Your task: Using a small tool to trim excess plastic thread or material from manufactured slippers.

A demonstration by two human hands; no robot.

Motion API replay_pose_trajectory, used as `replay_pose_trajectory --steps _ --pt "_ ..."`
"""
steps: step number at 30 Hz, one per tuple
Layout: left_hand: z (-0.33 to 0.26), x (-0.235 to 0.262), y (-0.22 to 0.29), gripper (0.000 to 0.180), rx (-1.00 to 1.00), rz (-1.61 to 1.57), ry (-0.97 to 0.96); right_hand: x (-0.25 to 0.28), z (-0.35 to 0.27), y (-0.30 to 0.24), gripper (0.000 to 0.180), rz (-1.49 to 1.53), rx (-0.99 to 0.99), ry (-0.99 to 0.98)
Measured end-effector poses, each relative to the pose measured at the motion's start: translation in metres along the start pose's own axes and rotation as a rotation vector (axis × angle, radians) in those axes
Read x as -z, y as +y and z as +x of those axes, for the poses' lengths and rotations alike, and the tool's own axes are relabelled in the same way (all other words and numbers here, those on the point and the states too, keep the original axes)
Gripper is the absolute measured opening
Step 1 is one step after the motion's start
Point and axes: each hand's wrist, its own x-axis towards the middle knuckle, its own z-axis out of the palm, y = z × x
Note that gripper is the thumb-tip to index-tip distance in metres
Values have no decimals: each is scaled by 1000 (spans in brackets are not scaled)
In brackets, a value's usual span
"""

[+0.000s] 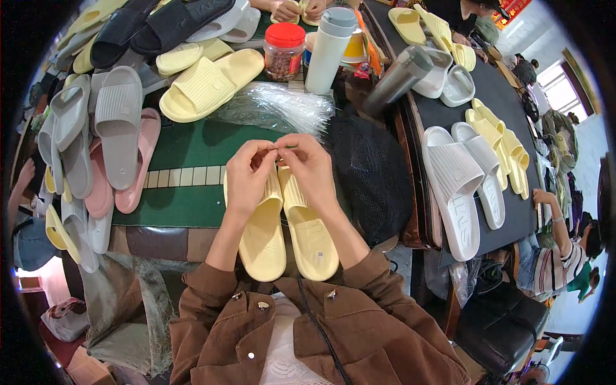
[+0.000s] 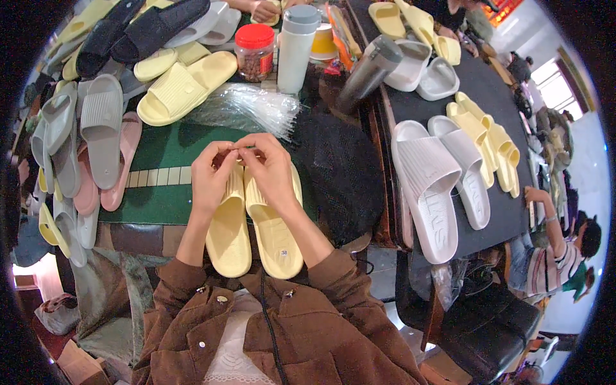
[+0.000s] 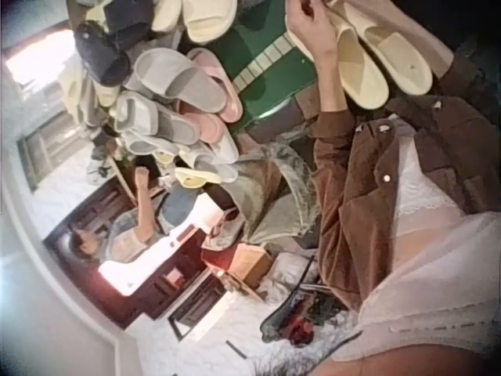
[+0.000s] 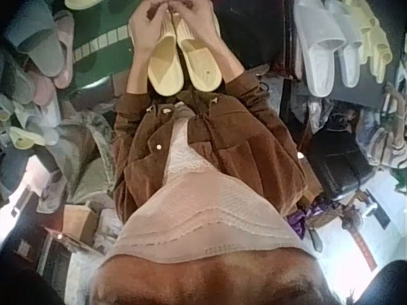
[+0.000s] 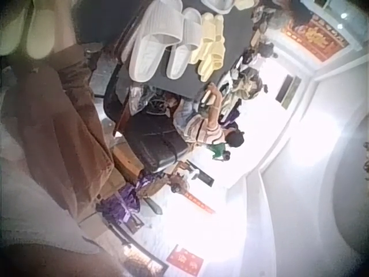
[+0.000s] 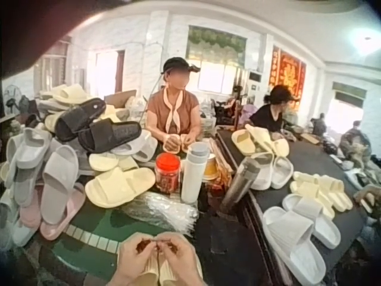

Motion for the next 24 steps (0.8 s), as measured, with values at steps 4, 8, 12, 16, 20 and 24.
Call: replay_pose_trajectory --steps 4,8,12,16,20,24 --pt "1 1 4 11 -14 -10 -4 -1 1 8 12 116 39 11" --pt "1 2 3 12 -34 33 5 -1 1 7 13 146 31 20" --pt "0 1 1 11 -42 55 12 0 0 4 14 110 22 -38" --pt "0 2 3 11 -42 62 14 0 0 2 15 81 15 -54" --pt "0 0 2 10 -54 50 16 -1 0 1 16 71 56 -58" --pt "0 0 4 9 -48 68 13 -1 0 0 16 44 47 -61"
